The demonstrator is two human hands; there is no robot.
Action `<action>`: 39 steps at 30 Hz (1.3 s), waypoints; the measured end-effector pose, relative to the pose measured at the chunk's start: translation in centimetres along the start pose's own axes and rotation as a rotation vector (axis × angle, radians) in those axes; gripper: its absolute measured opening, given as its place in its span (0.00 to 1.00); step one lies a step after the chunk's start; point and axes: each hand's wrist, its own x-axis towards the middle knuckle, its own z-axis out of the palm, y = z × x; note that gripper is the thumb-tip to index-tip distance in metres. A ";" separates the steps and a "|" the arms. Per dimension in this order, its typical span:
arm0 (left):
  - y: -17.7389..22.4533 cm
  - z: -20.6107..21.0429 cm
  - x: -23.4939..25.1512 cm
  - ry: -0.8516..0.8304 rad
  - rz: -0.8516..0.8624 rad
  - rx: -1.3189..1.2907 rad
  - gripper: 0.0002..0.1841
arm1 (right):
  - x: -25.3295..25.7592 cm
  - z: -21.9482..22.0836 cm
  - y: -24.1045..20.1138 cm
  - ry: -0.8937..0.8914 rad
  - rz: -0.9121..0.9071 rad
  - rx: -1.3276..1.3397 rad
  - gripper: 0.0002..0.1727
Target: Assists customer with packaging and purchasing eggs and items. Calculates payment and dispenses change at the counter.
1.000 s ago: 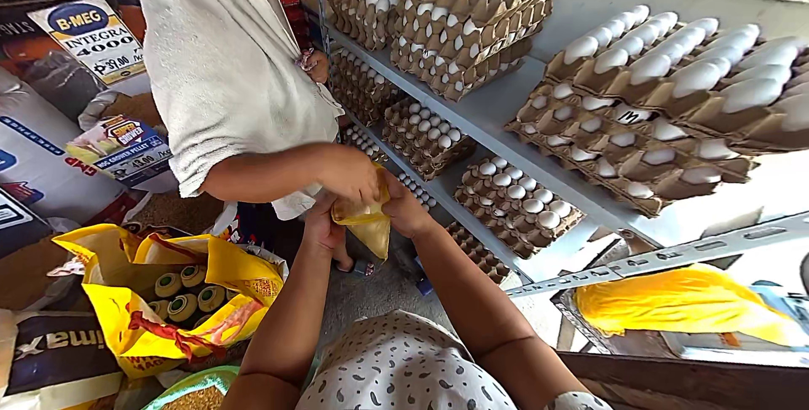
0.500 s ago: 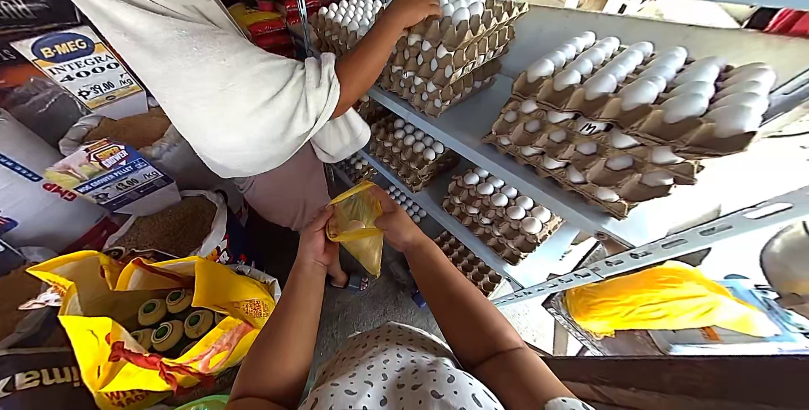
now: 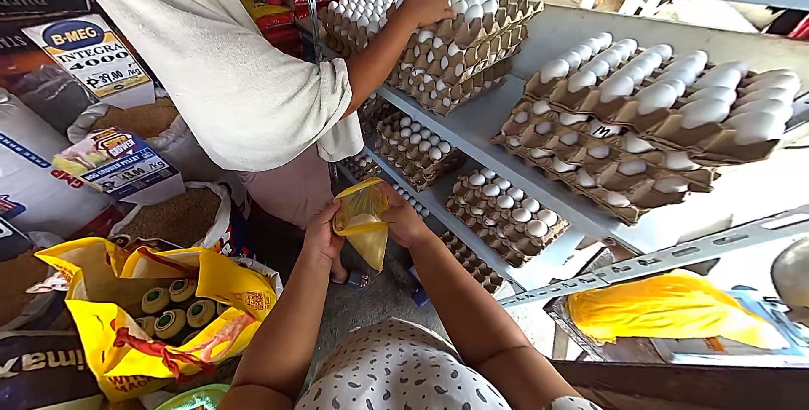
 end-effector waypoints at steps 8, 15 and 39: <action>0.1 0.1 0.3 0.006 -0.009 0.025 0.11 | 0.1 -0.1 0.1 -0.001 -0.008 0.024 0.47; 0.1 0.1 0.2 -0.004 0.012 0.014 0.08 | -0.5 0.2 -0.5 -0.013 -0.027 -0.019 0.49; -0.7 -1.1 0.3 0.049 0.008 0.022 0.07 | 1.2 0.7 0.9 0.041 -0.097 -0.044 0.45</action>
